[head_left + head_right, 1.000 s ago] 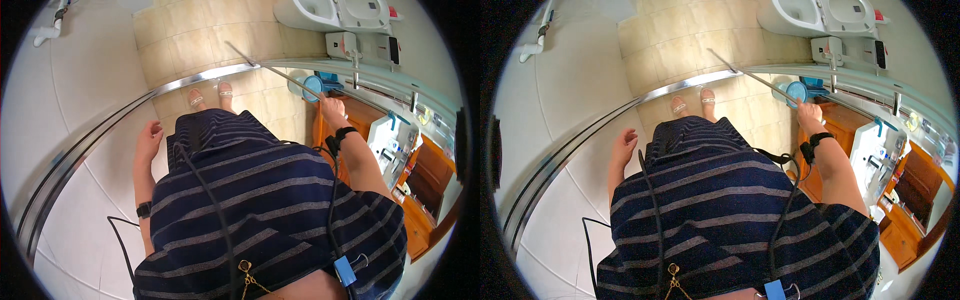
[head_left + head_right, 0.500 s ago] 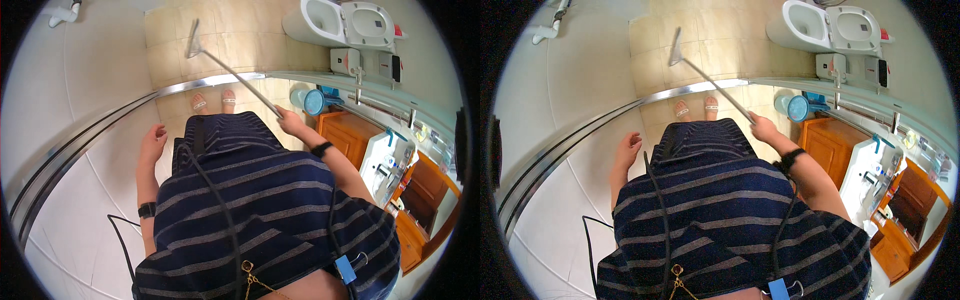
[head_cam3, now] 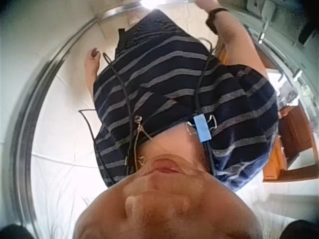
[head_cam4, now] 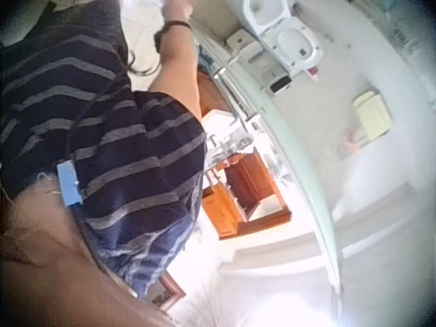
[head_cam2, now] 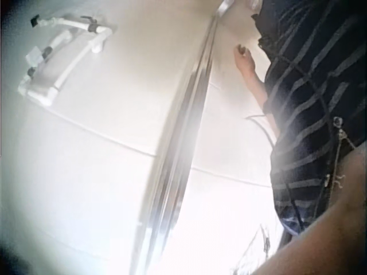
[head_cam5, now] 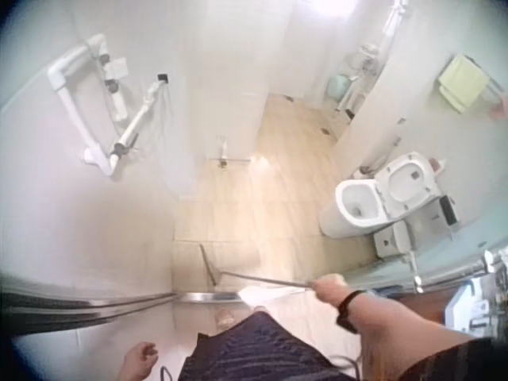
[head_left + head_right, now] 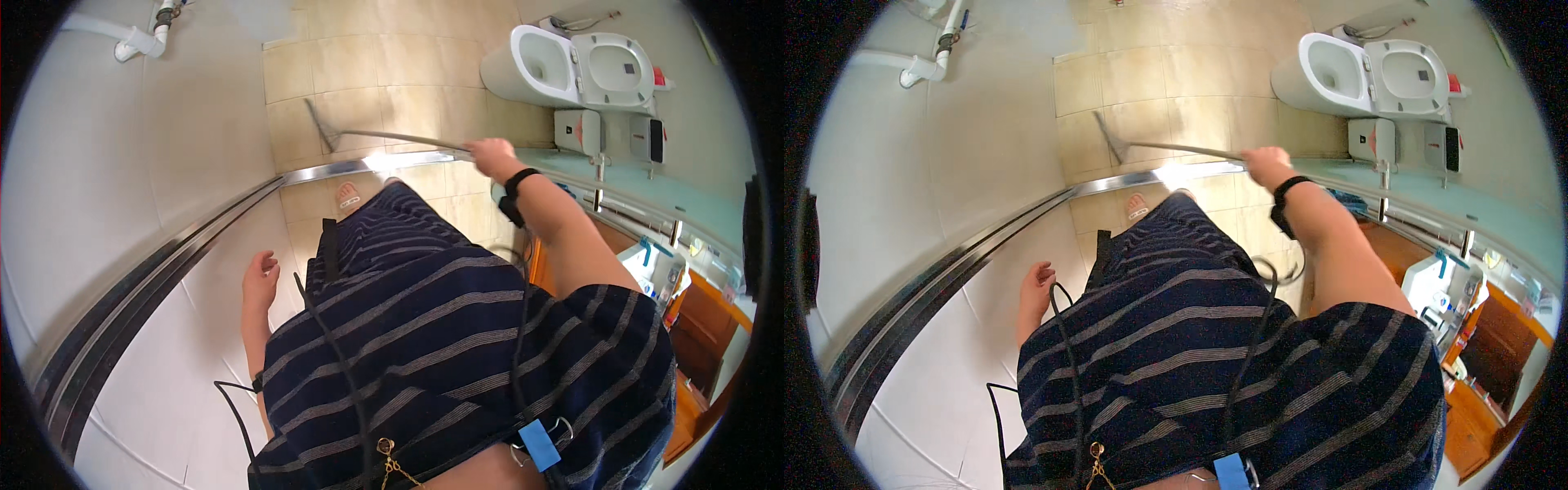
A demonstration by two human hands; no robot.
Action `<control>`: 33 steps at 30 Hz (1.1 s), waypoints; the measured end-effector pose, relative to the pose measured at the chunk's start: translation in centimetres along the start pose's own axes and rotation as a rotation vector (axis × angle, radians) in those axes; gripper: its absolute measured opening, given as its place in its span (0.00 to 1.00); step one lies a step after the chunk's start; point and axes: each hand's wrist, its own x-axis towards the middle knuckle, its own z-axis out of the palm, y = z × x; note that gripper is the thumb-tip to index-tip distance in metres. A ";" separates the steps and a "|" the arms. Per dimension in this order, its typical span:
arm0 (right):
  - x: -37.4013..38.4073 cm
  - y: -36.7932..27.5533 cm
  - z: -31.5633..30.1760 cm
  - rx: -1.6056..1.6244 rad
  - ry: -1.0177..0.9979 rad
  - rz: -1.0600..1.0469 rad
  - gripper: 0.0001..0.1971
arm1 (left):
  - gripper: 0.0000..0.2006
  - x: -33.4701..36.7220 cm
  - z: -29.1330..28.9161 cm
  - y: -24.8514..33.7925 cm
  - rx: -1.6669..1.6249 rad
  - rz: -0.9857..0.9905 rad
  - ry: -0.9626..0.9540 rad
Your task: The person scrapes water across the bathroom floor using a floor squeegee, picks up debris near the floor drain by hand, and connects a shower head to a hose.
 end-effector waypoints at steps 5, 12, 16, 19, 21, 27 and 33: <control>1.4 7.4 -5.0 -0.052 -0.015 0.165 0.17 | 0.16 -0.2 0.0 0.3 -0.061 -0.057 0.069; 6.6 11.2 -9.5 -0.042 0.207 -0.020 0.19 | 0.15 2.0 1.1 2.6 -0.160 -0.095 0.119; 10.1 5.1 -15.6 0.082 0.219 -0.273 0.23 | 0.15 3.2 0.4 8.7 -0.137 -0.174 0.188; 13.9 2.1 -19.8 0.083 0.320 -0.500 0.18 | 0.16 4.4 1.5 14.4 -0.152 -0.214 0.169; 17.7 3.7 -20.0 0.034 0.297 -0.461 0.10 | 0.15 5.4 1.5 20.2 -0.118 -0.197 0.065; 22.2 23.2 -21.0 0.193 0.248 -0.227 0.07 | 0.15 10.0 2.8 33.6 -0.050 -0.169 0.104; 23.4 37.3 -22.7 0.176 0.272 0.001 0.09 | 0.15 14.6 3.6 37.3 -0.007 -0.155 0.039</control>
